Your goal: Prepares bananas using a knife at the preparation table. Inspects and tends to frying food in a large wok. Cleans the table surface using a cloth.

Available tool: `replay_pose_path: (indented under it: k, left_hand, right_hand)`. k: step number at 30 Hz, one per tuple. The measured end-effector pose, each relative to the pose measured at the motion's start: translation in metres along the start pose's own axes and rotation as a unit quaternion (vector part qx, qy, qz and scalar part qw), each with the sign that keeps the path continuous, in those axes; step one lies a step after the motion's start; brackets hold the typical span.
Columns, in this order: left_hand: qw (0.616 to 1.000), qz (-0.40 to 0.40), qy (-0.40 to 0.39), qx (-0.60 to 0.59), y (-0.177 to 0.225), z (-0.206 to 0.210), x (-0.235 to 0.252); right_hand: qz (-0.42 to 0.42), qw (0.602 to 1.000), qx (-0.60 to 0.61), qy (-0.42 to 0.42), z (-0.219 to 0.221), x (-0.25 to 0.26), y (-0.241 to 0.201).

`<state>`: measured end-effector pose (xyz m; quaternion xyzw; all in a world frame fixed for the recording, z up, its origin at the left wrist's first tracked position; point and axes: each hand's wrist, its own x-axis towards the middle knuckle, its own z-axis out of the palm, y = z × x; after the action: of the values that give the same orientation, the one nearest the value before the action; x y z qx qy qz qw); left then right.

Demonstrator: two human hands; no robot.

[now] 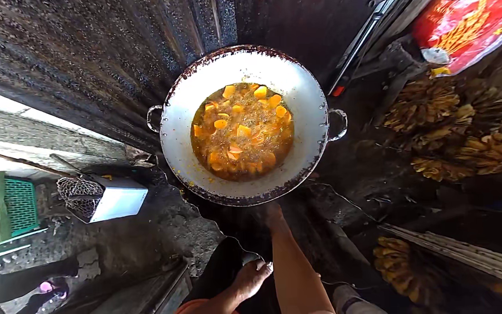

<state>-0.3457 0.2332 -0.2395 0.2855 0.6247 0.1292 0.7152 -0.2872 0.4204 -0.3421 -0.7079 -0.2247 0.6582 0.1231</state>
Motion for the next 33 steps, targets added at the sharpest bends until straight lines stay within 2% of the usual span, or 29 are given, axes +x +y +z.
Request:
replay_pose_path:
  k: [2, 7, 12, 19, 24, 28, 33]
  left_hand:
    - [1.000, -0.003, -0.001, -0.003, 0.000, 0.000, 0.000]
    - [1.000, -0.006, -0.004, -0.008, -0.006, 0.002, 0.000]
    - [1.000, -0.008, 0.004, 0.001, -0.004, 0.001, -0.002]
    - [1.000, -0.012, 0.028, 0.003, -0.019, 0.006, 0.005]
    - [0.999, 0.001, 0.042, -0.001, -0.009, 0.008, -0.001]
    - [0.998, 0.015, 0.046, -0.033, -0.017, 0.009, 0.003]
    - [0.998, 0.002, 0.052, -0.041, -0.006, 0.010, -0.006]
  right_hand:
    - [0.014, 0.999, 0.049, 0.010, 0.000, 0.000, 0.001]
    - [0.037, 0.996, 0.079, 0.023, 0.000, 0.000, 0.001]
    - [0.048, 0.996, 0.068, 0.027, 0.002, -0.006, -0.003]
    - [0.051, 0.991, 0.121, 0.007, 0.001, -0.005, -0.004]
    - [0.061, 0.989, 0.131, 0.013, 0.000, -0.002, -0.002]
    - [0.059, 0.991, 0.123, 0.004, -0.002, -0.001, -0.002]
    - [0.056, 0.991, 0.124, 0.003, -0.004, 0.006, 0.002]
